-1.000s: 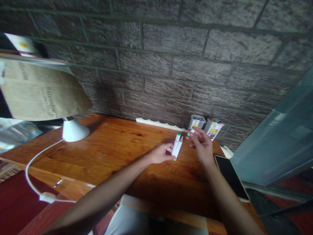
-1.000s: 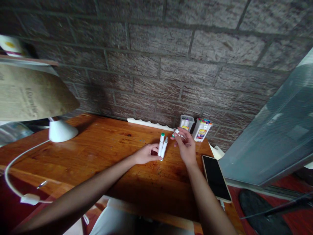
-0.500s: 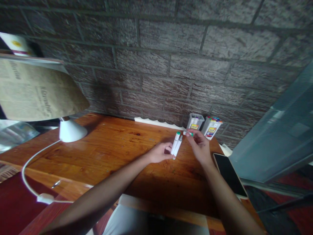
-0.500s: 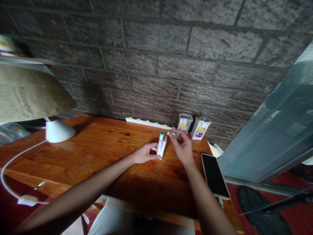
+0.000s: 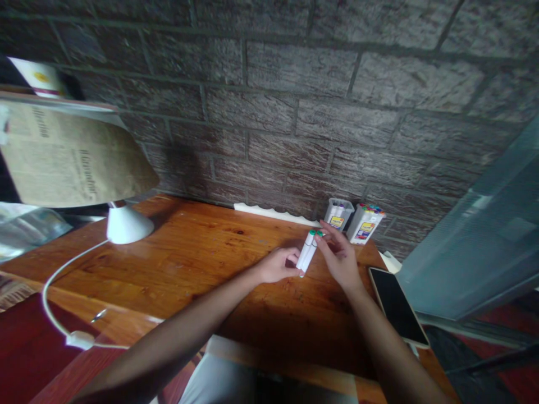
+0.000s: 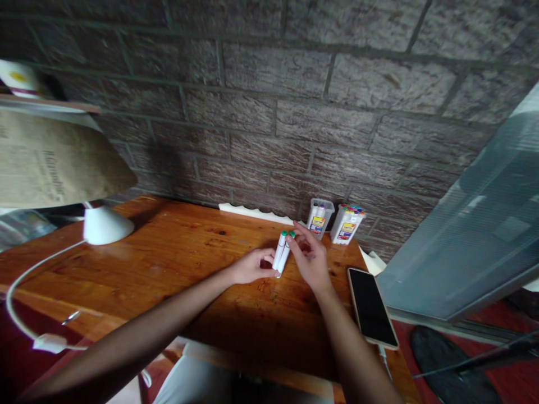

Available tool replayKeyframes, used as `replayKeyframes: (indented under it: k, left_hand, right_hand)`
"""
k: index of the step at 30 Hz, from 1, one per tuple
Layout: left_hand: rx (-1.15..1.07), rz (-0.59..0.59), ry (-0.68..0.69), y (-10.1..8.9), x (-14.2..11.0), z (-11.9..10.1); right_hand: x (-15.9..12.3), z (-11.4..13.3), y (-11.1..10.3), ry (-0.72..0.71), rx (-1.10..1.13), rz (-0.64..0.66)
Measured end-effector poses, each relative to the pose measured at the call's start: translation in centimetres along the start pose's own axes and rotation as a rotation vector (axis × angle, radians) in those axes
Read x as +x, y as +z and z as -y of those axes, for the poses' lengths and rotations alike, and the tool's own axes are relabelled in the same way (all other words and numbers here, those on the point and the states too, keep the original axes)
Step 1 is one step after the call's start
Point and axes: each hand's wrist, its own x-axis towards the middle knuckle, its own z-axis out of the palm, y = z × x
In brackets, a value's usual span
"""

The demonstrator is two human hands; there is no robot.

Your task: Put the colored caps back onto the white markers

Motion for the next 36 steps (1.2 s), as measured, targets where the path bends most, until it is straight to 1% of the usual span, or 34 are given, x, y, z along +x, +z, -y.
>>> replayKeyframes:
  k: [3, 7, 11, 14, 16, 18, 21, 24, 28, 36]
  left_hand:
    - [-0.001, -0.001, 0.009, -0.1, 0.1, 0.1]
    - [0.000, 0.004, 0.027, -0.2, 0.1, 0.2]
    - [0.030, -0.026, 0.048, -0.3, 0.2, 0.2]
    - [0.060, 0.003, 0.070, -0.3, 0.3, 0.0]
    - [0.083, 0.033, 0.082, -0.3, 0.3, -0.2]
    - [0.115, 0.040, 0.085, -0.3, 0.2, -0.4]
    - [0.158, 0.023, 0.069, -0.3, 0.2, -0.5]
    - [0.187, 0.003, 0.055, -0.3, 0.1, -0.4]
    - [0.204, 0.000, 0.050, -0.3, 0.1, -0.2]
    - [0.187, 0.010, 0.022, -0.1, 0.1, -0.5]
  right_hand:
    - [-0.2, -0.2, 0.1, 0.025, -0.014, 0.025]
    - [-0.7, -0.4, 0.5, 0.066, -0.052, 0.092]
    - [-1.2, -1.0, 1.0, 0.069, -0.108, 0.161]
    - [-1.2, -1.3, 1.0, 0.072, -0.145, 0.205]
    - [-1.2, -1.2, 0.9, 0.087, -0.135, 0.216]
    - [-1.1, -1.1, 0.8, 0.105, -0.119, 0.217]
    - [-1.0, -0.7, 0.8, 0.110, -0.109, 0.228]
    - [-1.0, -0.3, 0.9, 0.086, -0.137, 0.250]
    - [-1.0, 0.1, 0.9, 0.079, -0.152, 0.251]
    - [-1.1, -0.5, 0.7, 0.083, -0.168, 0.306]
